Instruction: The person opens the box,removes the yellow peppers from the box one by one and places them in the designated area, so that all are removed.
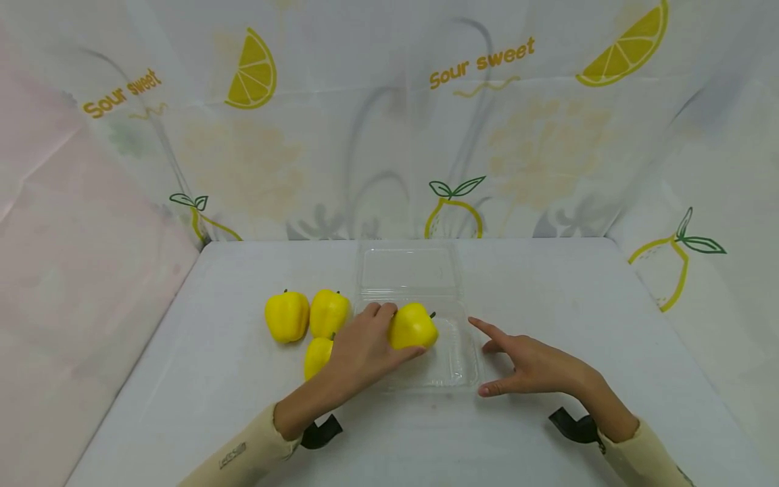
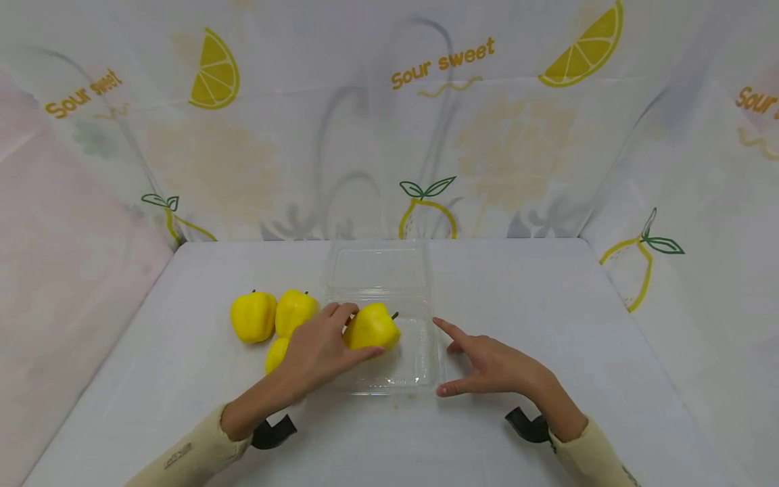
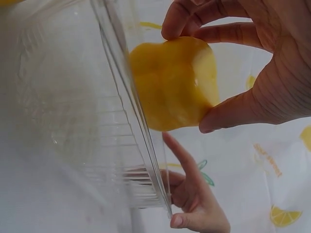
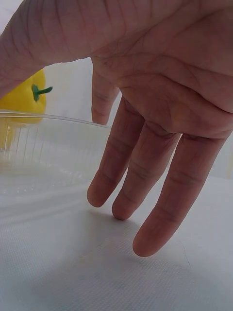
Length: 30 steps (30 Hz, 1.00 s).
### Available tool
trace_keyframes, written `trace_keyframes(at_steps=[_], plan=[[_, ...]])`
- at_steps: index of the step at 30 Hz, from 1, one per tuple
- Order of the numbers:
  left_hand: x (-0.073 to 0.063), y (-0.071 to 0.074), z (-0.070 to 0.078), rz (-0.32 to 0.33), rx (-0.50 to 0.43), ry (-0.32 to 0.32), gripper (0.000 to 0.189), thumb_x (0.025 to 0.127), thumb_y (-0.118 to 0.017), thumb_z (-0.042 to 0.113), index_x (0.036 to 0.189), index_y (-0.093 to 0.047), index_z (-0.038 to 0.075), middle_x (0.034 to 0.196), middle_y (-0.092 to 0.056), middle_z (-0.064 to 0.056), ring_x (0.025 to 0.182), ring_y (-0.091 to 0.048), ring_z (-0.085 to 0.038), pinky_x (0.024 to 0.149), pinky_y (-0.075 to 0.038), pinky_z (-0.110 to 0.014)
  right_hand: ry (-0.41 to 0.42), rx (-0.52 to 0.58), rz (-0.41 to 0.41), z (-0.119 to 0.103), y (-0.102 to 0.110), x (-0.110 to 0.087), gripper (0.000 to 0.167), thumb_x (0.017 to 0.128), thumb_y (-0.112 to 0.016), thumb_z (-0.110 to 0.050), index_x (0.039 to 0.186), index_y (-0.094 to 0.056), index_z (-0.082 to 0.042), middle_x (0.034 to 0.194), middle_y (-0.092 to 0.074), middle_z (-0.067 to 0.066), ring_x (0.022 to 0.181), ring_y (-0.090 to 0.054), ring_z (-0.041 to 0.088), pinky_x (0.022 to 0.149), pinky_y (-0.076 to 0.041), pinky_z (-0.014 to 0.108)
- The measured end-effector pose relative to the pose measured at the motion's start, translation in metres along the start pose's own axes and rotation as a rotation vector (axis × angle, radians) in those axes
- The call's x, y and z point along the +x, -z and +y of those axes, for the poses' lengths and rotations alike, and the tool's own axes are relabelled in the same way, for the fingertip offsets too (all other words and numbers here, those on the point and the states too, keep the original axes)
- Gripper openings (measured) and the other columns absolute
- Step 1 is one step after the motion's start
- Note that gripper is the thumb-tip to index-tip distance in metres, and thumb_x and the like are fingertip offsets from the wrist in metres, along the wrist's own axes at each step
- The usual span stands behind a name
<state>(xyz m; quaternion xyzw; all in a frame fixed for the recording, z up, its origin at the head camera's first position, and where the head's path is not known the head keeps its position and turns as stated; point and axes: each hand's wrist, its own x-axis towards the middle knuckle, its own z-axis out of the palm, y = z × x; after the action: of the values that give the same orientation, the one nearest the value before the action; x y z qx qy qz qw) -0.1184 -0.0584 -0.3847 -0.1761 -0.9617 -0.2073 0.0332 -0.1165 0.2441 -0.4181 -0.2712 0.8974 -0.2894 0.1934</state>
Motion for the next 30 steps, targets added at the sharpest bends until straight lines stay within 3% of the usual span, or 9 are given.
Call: trace_keyframes(at_steps=[5, 12, 19, 25, 30], plan=[[-0.004, 0.005, -0.007, 0.031, -0.008, 0.016, 0.072, 0.074, -0.078, 0.062, 0.119, -0.061, 0.009, 0.106, -0.064, -0.008, 0.074, -0.056, -0.016, 0.061, -0.047, -0.029, -0.002, -0.003, 0.001, 0.0, 0.0, 0.0, 0.111, 0.076, -0.074, -0.064, 0.158, -0.015, -0.019, 0.124, -0.063, 0.011, 0.115, -0.059, 0.028, 0.095, -0.045, 0.052], [-0.009, 0.012, -0.017, 0.044, -0.016, 0.075, 0.069, 0.073, -0.079, 0.061, 0.114, -0.061, 0.01, 0.094, -0.06, -0.003, 0.065, -0.05, -0.013, 0.056, -0.043, -0.028, 0.001, -0.003, 0.002, 0.002, -0.001, 0.0, 0.111, 0.076, -0.074, -0.064, 0.158, -0.015, -0.019, 0.125, -0.062, 0.008, 0.117, -0.058, 0.027, 0.095, -0.045, 0.051], [-0.014, 0.02, -0.031, 0.059, -0.029, 0.128, 0.068, 0.072, -0.081, 0.059, 0.113, -0.06, 0.009, 0.097, -0.061, -0.004, 0.069, -0.052, -0.015, 0.059, -0.044, -0.03, -0.001, -0.01, 0.008, 0.002, -0.002, 0.0, 0.11, 0.076, -0.072, -0.067, 0.158, -0.014, -0.023, 0.125, -0.062, 0.007, 0.117, -0.058, 0.026, 0.095, -0.045, 0.051], [-0.02, 0.027, -0.042, 0.102, -0.035, 0.152, 0.068, 0.071, -0.081, 0.058, 0.112, -0.059, 0.009, 0.102, -0.061, -0.006, 0.074, -0.054, -0.018, 0.061, -0.045, -0.032, -0.005, -0.006, 0.009, 0.001, -0.001, 0.0, 0.11, 0.076, -0.073, -0.066, 0.158, -0.014, -0.023, 0.125, -0.062, 0.006, 0.118, -0.058, 0.025, 0.095, -0.045, 0.05], [-0.026, 0.034, -0.052, 0.146, -0.047, 0.159, 0.067, 0.071, -0.082, 0.058, 0.111, -0.059, 0.009, 0.097, -0.061, -0.006, 0.074, -0.054, -0.017, 0.059, -0.044, -0.031, 0.004, -0.006, 0.01, 0.0, -0.001, -0.001, 0.11, 0.077, -0.073, -0.065, 0.158, -0.015, -0.02, 0.125, -0.063, 0.007, 0.119, -0.057, 0.026, 0.095, -0.044, 0.051]])
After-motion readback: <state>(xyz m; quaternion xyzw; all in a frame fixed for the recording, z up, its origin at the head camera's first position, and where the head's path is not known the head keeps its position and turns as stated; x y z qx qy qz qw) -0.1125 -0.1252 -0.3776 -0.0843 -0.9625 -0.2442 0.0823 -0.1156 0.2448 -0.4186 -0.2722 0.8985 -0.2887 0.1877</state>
